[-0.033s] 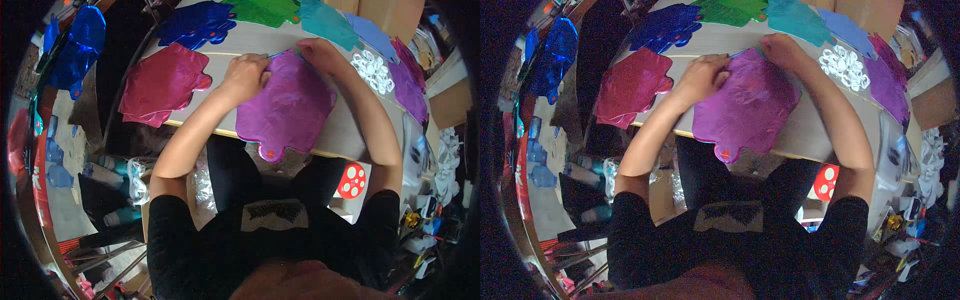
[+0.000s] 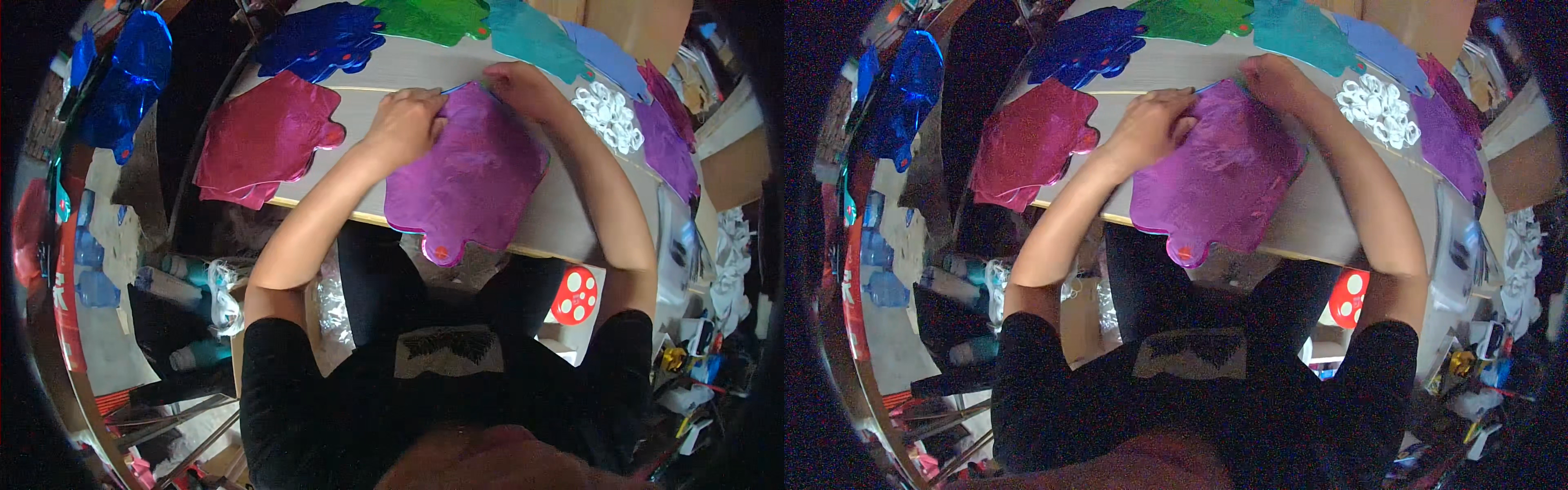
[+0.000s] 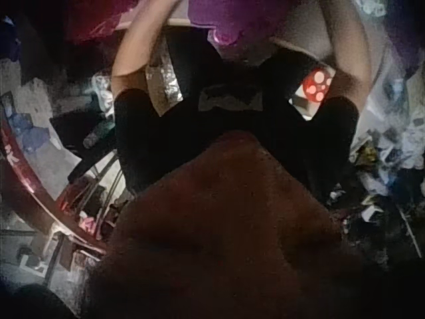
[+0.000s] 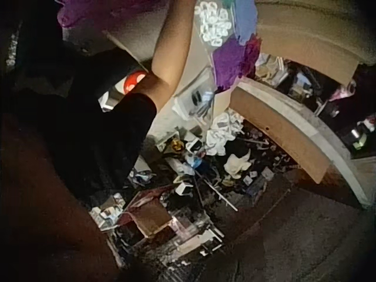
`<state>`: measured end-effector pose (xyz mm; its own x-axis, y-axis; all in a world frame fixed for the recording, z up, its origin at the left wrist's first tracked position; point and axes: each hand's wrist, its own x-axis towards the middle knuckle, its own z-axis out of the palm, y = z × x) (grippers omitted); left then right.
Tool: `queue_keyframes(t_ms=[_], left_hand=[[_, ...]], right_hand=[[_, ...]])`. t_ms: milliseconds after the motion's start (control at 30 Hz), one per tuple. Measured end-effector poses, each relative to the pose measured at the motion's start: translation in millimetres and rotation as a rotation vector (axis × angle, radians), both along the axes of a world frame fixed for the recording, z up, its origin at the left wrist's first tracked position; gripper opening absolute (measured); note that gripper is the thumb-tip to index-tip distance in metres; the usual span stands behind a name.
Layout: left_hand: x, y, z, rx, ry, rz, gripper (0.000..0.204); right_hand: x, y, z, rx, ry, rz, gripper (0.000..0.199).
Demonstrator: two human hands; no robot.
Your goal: Packaging decorative foil sheets into plastic pouches and organizing them.
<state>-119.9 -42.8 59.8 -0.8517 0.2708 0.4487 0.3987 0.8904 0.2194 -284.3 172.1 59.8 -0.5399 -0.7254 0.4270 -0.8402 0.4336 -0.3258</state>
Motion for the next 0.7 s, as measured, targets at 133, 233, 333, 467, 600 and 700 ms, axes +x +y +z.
queue_keyframes(t_ms=[133,233,333,467,600,700], left_hand=[[-19,14,-4,0.023,0.040,-0.037,0.037],[-33,22,1,0.031,-0.032,-0.064,0.033],[-42,28,2,0.015,-0.086,-0.075,0.031],[-45,31,2,0.008,-0.095,-0.039,0.029],[-45,27,0,0.013,-0.030,-0.059,0.029],[-31,9,17,0.134,-0.029,-0.098,0.031]], right_hand=[[-11,1,0,0.000,-0.230,-0.007,0.008],[-9,3,-1,-0.064,-0.337,-0.013,0.011],[-14,8,-4,-0.133,-0.326,0.083,0.014],[-8,8,1,-0.101,-0.235,0.103,0.015],[-3,8,5,-0.150,-0.219,0.141,0.017],[15,-4,22,0.099,-0.149,-0.004,0.022]])
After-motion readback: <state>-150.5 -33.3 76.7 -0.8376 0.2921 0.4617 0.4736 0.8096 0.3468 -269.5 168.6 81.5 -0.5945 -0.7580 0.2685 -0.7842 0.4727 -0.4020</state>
